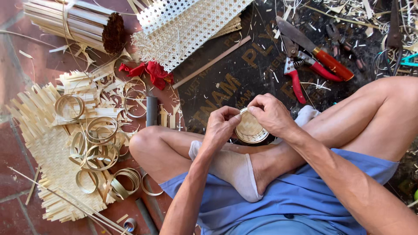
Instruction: The person sits on the floor and assembles small woven bamboo baskets, fitting a perforated woven bamboo body onto a round bamboo base ring and pressing the parts together. They trim a bamboo strip with a knife, apply glue from a squeeze bottle to the basket rim, and set finished baskets aside with others on the floor.
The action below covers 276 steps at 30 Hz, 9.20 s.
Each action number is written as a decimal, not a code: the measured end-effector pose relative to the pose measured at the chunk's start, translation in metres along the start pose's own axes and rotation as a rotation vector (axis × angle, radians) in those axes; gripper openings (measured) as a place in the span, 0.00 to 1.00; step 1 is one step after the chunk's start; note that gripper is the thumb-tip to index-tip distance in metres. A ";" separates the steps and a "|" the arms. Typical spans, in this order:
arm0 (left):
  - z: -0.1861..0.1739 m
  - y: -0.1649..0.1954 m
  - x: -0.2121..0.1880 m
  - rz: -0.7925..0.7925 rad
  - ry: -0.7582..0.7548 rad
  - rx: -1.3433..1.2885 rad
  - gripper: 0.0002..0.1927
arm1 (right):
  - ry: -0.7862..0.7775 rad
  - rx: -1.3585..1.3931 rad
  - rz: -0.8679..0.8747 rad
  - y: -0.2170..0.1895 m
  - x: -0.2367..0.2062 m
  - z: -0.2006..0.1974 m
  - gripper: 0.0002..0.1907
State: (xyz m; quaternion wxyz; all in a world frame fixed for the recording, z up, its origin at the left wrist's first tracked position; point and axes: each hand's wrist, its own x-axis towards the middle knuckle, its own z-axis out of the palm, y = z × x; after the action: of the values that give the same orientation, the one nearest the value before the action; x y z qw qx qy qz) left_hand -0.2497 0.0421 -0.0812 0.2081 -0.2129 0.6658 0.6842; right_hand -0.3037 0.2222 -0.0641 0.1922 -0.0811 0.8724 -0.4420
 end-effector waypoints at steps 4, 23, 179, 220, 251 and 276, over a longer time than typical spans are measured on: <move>-0.007 0.013 0.012 0.032 -0.134 0.144 0.09 | -0.145 0.096 0.077 0.004 0.005 -0.004 0.11; 0.008 -0.045 -0.034 0.056 0.159 -0.279 0.08 | -0.210 0.809 0.598 -0.028 -0.030 0.039 0.07; -0.004 -0.028 -0.007 -0.141 0.008 -0.346 0.07 | 0.105 0.413 0.230 -0.037 -0.049 0.009 0.10; -0.006 -0.027 -0.020 -0.267 0.008 -0.495 0.06 | -0.517 -0.856 -0.660 -0.066 0.065 -0.055 0.14; -0.006 -0.009 0.016 -0.069 -0.201 -0.085 0.06 | -0.304 -0.196 -0.136 0.002 0.012 -0.040 0.12; 0.004 0.010 0.032 -0.107 -0.320 0.135 0.07 | -0.162 -0.368 -0.188 0.007 -0.003 -0.027 0.10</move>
State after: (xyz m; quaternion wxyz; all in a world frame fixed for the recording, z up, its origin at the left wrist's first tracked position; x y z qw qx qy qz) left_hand -0.2817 0.0455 -0.0916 0.3612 -0.1217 0.6563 0.6511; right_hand -0.3117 0.2473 -0.0547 0.2017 -0.2309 0.9087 -0.2832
